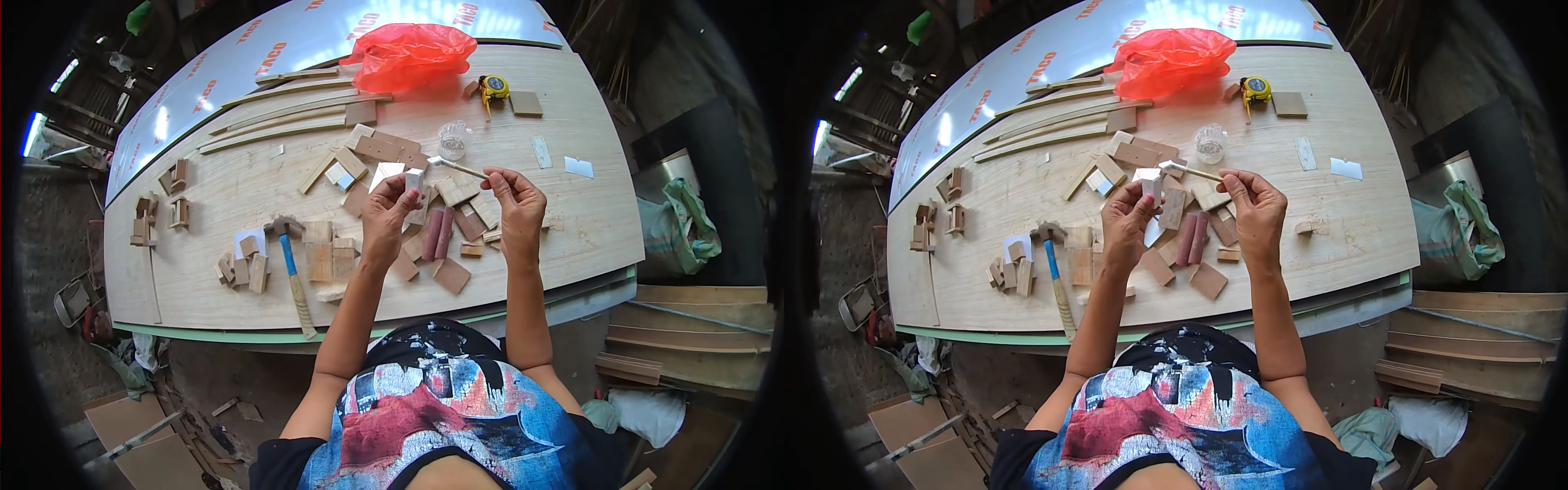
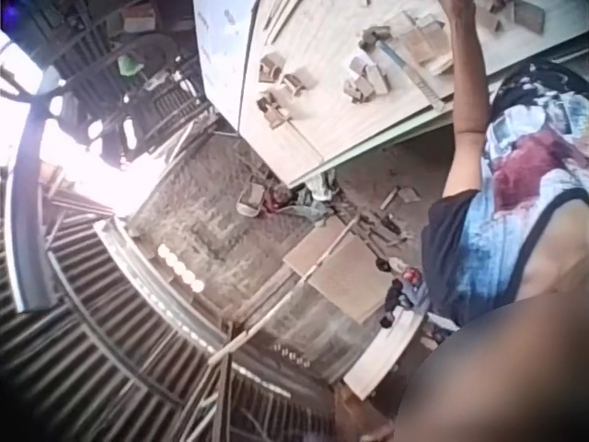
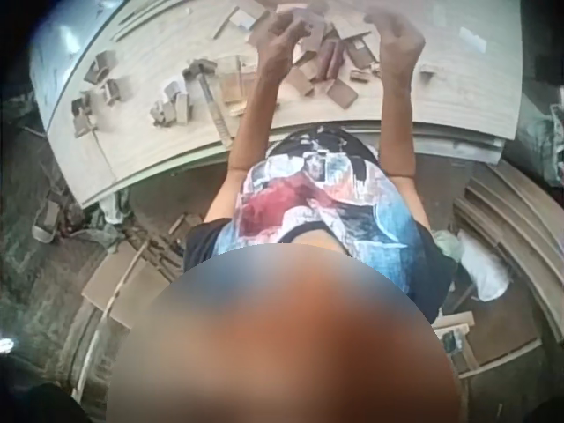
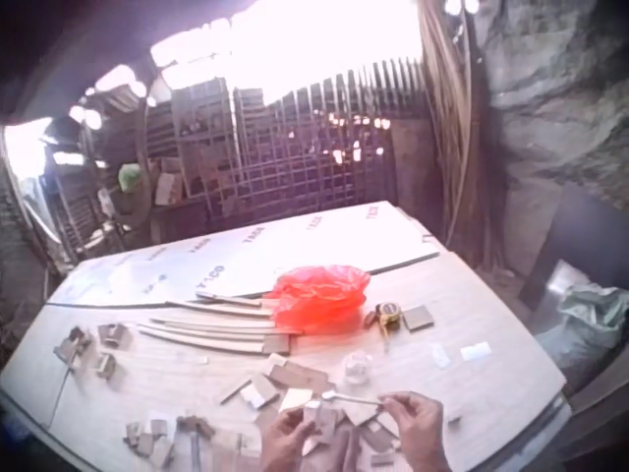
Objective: Assembling small wooden pieces using wood glue to create miniature chairs.
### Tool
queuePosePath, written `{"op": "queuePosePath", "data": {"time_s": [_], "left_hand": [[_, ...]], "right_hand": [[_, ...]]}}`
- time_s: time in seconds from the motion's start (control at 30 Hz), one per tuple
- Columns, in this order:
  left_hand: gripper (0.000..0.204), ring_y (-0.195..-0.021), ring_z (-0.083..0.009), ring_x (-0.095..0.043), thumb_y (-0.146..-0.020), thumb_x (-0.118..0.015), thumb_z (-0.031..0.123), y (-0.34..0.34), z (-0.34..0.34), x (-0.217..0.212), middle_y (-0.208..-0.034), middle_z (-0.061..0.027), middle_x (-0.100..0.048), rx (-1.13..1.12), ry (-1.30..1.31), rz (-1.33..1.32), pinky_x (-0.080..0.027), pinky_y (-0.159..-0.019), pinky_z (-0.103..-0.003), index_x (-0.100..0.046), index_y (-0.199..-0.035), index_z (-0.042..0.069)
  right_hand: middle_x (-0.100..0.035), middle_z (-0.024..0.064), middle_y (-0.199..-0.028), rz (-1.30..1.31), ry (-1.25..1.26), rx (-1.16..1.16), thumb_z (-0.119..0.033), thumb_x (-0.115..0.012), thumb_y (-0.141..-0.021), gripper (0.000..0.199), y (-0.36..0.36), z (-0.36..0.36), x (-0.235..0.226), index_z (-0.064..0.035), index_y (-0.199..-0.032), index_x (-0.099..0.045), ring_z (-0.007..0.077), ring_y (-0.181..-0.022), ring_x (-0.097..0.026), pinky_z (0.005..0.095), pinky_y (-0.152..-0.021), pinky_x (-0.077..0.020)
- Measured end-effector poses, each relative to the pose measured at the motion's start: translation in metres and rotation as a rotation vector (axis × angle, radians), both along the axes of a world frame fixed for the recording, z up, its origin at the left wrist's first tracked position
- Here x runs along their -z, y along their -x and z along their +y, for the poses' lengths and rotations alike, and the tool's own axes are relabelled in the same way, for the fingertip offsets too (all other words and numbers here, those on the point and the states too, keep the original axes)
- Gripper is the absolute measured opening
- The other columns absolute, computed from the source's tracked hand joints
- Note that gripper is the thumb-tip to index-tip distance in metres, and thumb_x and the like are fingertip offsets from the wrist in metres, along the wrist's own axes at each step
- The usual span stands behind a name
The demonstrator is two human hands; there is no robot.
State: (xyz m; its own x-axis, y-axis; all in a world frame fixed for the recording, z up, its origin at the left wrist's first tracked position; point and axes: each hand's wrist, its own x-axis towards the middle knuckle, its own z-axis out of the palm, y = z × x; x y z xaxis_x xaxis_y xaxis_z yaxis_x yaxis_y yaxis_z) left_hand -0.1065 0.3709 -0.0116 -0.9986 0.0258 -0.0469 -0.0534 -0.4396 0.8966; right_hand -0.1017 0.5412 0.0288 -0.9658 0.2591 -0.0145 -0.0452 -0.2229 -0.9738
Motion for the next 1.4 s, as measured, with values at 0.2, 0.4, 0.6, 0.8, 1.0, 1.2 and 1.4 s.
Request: {"op": "queuePosePath", "data": {"time_s": [0.2, 0.4, 0.6, 0.8, 1.0, 1.2, 1.4], "left_hand": [[0.025, -0.072, -0.0152, -0.06, -0.083, -0.055, 0.015, -0.036, -0.019, -0.022, -0.087, -0.0107, -0.058, 0.141, -0.423, -0.235, -0.053, -0.066, -0.024, -0.05, -0.099, -0.003], [0.025, -0.079, -0.0201, -0.061, -0.085, -0.052, 0.017, -0.059, -0.035, -0.02, -0.089, -0.0129, -0.057, 0.226, -0.736, -0.377, -0.055, -0.069, -0.024, -0.047, -0.096, -0.005], [0.026, -0.081, -0.0209, -0.06, -0.085, -0.05, 0.017, -0.083, -0.051, -0.019, -0.092, -0.0146, -0.057, 0.28, -0.802, -0.381, -0.054, -0.071, -0.024, -0.046, -0.098, -0.006], [0.028, -0.082, -0.0209, -0.06, -0.086, -0.049, 0.017, -0.104, -0.081, -0.022, -0.093, -0.0156, -0.057, 0.236, -0.743, -0.34, -0.054, -0.071, -0.025, -0.045, -0.103, -0.005], [0.027, -0.082, -0.0202, -0.06, -0.086, -0.05, 0.016, -0.113, -0.107, -0.026, -0.093, -0.016, -0.057, 0.216, -0.691, -0.278, -0.053, -0.071, -0.025, -0.046, -0.104, -0.004], [0.026, -0.079, -0.0187, -0.06, -0.083, -0.053, 0.01, -0.113, -0.126, -0.028, -0.091, -0.0139, -0.059, 0.147, -0.424, -0.211, -0.052, -0.07, -0.026, -0.047, -0.105, -0.004], [0.024, -0.077, -0.0149, -0.059, -0.078, -0.059, 0.004, -0.102, -0.147, -0.017, -0.087, -0.0095, -0.06, 0.089, 0.149, -0.091, -0.049, -0.07, -0.025, -0.054, -0.1, -0.005]], "right_hand": [[-0.061, 0.0051, -0.073, 0.027, -0.039, -0.014, -0.008, -0.058, -0.08, 0.015, -0.039, -0.017, -0.021, 0.0037, -0.09, -0.061, 0.0074, -0.068, -0.054, 0.0164, -0.065, -0.0414], [-0.061, 0.0059, -0.074, 0.079, -0.005, -0.046, -0.008, -0.058, -0.08, 0.015, -0.064, -0.036, -0.024, 0.0036, -0.091, -0.062, 0.008, -0.067, -0.055, 0.0165, -0.064, -0.0426], [-0.062, 0.0062, -0.077, 0.062, -0.024, -0.058, -0.007, -0.059, -0.079, 0.015, -0.081, -0.055, -0.02, 0.0032, -0.09, -0.062, 0.0083, -0.068, -0.056, 0.0172, -0.063, -0.044], [-0.062, 0.0049, -0.073, 0.04, -0.027, -0.097, -0.007, -0.062, -0.077, 0.014, -0.095, -0.084, -0.018, 0.0018, -0.087, -0.063, 0.0047, -0.064, -0.053, 0.0155, -0.057, -0.0416], [-0.062, 0.0066, -0.076, 0.062, 0.109, -0.169, -0.006, -0.063, -0.076, 0.014, -0.099, -0.11, -0.013, 0.0023, -0.087, -0.061, 0.0083, -0.069, -0.057, 0.0176, -0.065, -0.0453], [-0.062, 0.0076, -0.081, 0.089, 0.283, -0.209, -0.002, -0.062, -0.076, 0.016, -0.099, -0.128, -0.01, 0.0027, -0.091, -0.06, 0.0109, -0.073, -0.058, 0.0189, -0.068, -0.0461], [-0.063, 0.0055, -0.082, 0.086, 0.261, -0.243, -0.003, -0.061, -0.076, 0.02, -0.089, -0.134, 0.0, 0.0002, -0.096, -0.061, 0.008, -0.073, -0.058, 0.0163, -0.062, -0.0414]]}}
